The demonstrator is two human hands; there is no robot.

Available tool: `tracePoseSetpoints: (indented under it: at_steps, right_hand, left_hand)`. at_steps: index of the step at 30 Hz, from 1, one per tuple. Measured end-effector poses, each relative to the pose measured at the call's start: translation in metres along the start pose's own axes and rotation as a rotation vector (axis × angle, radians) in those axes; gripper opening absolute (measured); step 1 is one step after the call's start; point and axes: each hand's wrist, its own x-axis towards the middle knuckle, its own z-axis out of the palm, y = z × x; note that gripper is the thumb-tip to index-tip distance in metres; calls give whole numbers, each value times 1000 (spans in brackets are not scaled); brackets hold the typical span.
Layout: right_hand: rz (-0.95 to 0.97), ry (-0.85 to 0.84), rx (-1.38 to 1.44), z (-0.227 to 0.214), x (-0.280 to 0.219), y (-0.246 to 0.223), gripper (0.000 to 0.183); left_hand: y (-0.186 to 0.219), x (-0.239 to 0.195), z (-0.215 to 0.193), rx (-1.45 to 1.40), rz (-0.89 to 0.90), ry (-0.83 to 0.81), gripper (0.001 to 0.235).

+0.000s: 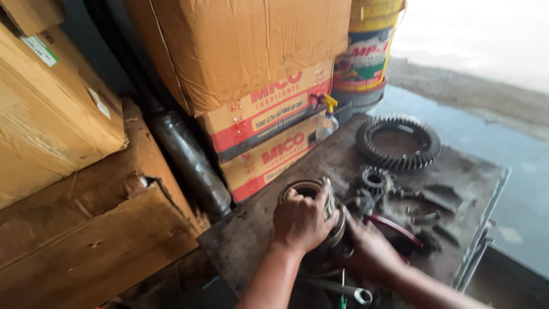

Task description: The person assembles a differential gear assembly by hand on a workshop table, inserting a shaft and planetary gears into a carrier and tightening components with a wrench.

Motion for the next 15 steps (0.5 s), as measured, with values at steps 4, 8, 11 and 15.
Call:
tracePoseSetpoints:
  at_steps: [4,8,11,15]
  right_hand:
    - [4,198,19,22,15,-11,127]
    - [-46,405,-111,54,17,-5,109]
    - [-93,437,-156,63,4,-16,122]
    - [168,-154,-261,-9,11,-14,88]
  left_hand:
    - [-26,9,4,26,135,63,73]
    - [-37,9,9,46,252,29,69]
    - [-41,-3,-2,43,312,-23,71]
    - [-34,1,-14,29,269,-121,76]
